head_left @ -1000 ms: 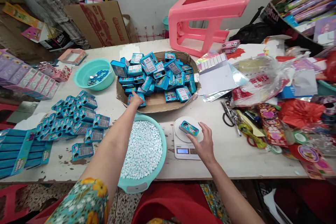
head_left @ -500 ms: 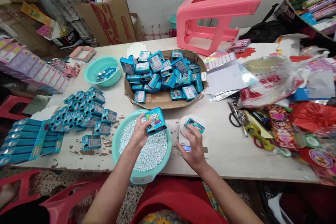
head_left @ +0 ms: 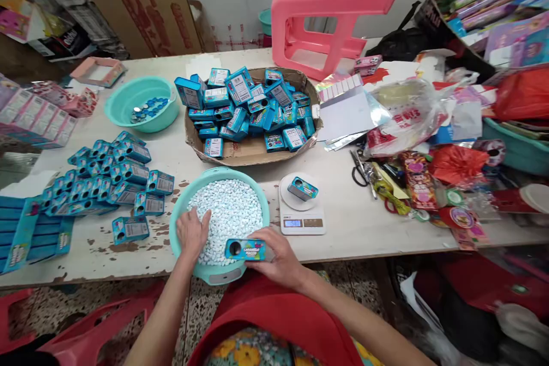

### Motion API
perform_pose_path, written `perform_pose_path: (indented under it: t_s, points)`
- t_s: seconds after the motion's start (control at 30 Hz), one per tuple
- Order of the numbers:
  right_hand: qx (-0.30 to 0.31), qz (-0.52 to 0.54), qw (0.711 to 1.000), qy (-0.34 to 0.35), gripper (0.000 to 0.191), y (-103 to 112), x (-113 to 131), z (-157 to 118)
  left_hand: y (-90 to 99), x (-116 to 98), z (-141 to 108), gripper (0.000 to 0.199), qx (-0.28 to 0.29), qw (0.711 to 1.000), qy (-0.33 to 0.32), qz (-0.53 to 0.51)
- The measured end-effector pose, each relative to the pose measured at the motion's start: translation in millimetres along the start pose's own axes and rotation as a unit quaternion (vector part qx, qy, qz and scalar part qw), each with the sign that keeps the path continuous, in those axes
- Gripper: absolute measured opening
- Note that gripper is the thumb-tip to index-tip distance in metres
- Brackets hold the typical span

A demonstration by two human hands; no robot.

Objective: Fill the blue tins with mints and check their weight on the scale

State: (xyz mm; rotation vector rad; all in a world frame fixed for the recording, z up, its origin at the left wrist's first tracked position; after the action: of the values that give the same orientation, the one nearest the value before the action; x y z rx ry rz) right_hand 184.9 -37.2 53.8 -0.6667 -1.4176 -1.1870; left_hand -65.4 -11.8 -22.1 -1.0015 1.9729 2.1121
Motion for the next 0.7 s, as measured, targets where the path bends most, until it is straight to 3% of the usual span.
perform_pose_path:
  t_s: [0.07,0.13,0.23,0.3,0.37,0.43,0.5,0.6,0.7]
  points:
    - [0.025,0.017,0.999,-0.028,0.044,-8,-2,-4,-15.2,7,-1,0.054,0.005,0.993,-0.026,0.115]
    - [0.03,0.025,0.997,-0.067,0.044,-9,-7,-5,-33.5,6,-4,0.056,0.026,0.991,-0.013,0.134]
    - [0.009,0.034,0.991,-0.128,0.041,-4,-16,-2,-52.9,-4,-2,0.059,0.046,0.996,0.045,0.061]
    - [-0.006,0.029,0.988,-0.15,0.039,0,-19,3,-59.9,-8,2,0.054,0.055,0.992,0.104,-0.053]
    - [-0.016,0.015,0.988,-0.155,0.037,1,-20,10,-65.0,-7,5,0.047,0.06,0.956,0.181,-0.222]
    - [-0.024,-0.008,0.989,-0.146,0.035,2,-19,18,-67.9,-7,5,0.041,0.069,0.898,0.234,-0.366]
    - [-0.033,-0.04,0.99,-0.129,0.035,3,-17,28,-65.3,-9,6,0.037,0.084,0.858,0.253,-0.44]
    - [-0.031,-0.101,0.99,-0.093,0.034,1,-14,42,-50.3,-18,6,0.032,0.118,0.805,0.261,-0.52]
    - [-0.02,-0.155,0.986,-0.058,0.035,-6,-11,52,-22.9,-36,6,0.03,0.129,0.75,0.252,-0.598]
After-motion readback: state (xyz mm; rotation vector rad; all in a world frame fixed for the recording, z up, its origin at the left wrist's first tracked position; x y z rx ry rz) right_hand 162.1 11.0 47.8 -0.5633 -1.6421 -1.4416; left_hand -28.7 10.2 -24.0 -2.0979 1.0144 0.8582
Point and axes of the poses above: each hand's wrist, its own z-axis towards the middle knuckle, its own y-axis out of the back of the hand, x = y × z, the point moved 5 cm from there along z, towards the middle knuckle, and after that the axes turned 6 degrees about -y, right-handed, at the moved point
